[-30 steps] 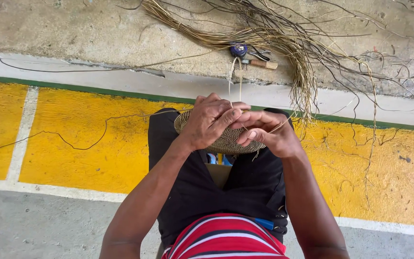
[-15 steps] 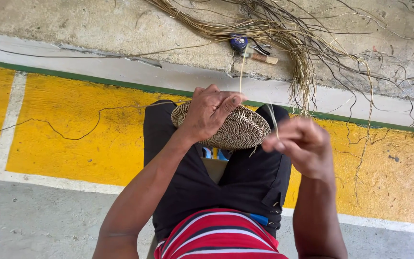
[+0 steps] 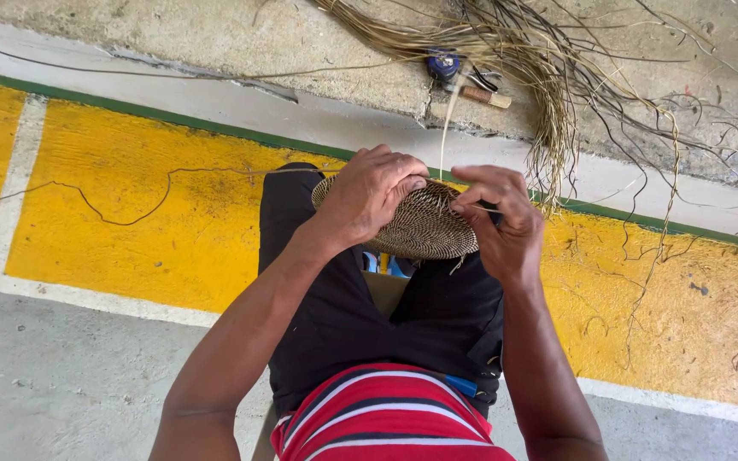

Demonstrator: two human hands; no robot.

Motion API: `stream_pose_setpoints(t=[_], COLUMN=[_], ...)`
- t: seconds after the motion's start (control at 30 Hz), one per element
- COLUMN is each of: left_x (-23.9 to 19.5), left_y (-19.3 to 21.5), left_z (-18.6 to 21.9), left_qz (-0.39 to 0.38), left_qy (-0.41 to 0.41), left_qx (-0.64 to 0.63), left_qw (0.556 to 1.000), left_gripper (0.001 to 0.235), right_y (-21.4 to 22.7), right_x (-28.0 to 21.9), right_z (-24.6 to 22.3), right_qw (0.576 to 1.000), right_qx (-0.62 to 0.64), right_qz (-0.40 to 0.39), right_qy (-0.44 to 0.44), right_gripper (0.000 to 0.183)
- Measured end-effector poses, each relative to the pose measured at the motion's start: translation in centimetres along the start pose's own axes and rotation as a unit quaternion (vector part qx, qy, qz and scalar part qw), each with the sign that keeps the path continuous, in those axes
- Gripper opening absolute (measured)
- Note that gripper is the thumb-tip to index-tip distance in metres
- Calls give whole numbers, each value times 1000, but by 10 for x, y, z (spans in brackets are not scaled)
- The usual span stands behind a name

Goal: Manual weaving of a circular basket base using natural fibers.

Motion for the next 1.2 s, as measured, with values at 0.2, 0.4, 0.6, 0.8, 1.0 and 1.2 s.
stream_pose_setpoints(t=[0.2, 0.4, 0.6, 0.8, 1.0, 1.2], left_x=[-1, -2, -2, -1, -1, -8], left_y=[1, 5, 4, 3, 10, 5], left_z=[3, 6, 3, 6, 15, 17], left_qz=[-1, -8, -1, 0, 7, -15], left_qy=[11, 28, 32, 32, 18, 31], left_qx=[-29, -42, -53, -47, -18, -18], left_qw=[1000, 999, 998, 998, 1000, 999], left_gripper=[13, 12, 12, 11, 14, 11], right_y=[-6, -9, -11, -14, -13, -2], right_x=[3, 2, 1, 1, -5, 4], right_z=[7, 9, 12, 7, 10, -2], right_qw=[999, 999, 998, 999, 996, 995], right_qx=[-33, -13, 66, -22, -57, -48], right_qz=[-31, -23, -19, -12, 26, -73], right_qy=[20, 24, -7, 29, 55, 44], right_gripper=[19, 18, 17, 16, 17, 18])
Point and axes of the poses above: each hand's wrist, its own x-axis towards the middle knuckle, its own y-axis out of the back of the hand, z = x × y, the point moved 5 cm from there along x, towards the middle knuckle, and after that the axes turned 5 degrees about -z, right-handed, at the moved point
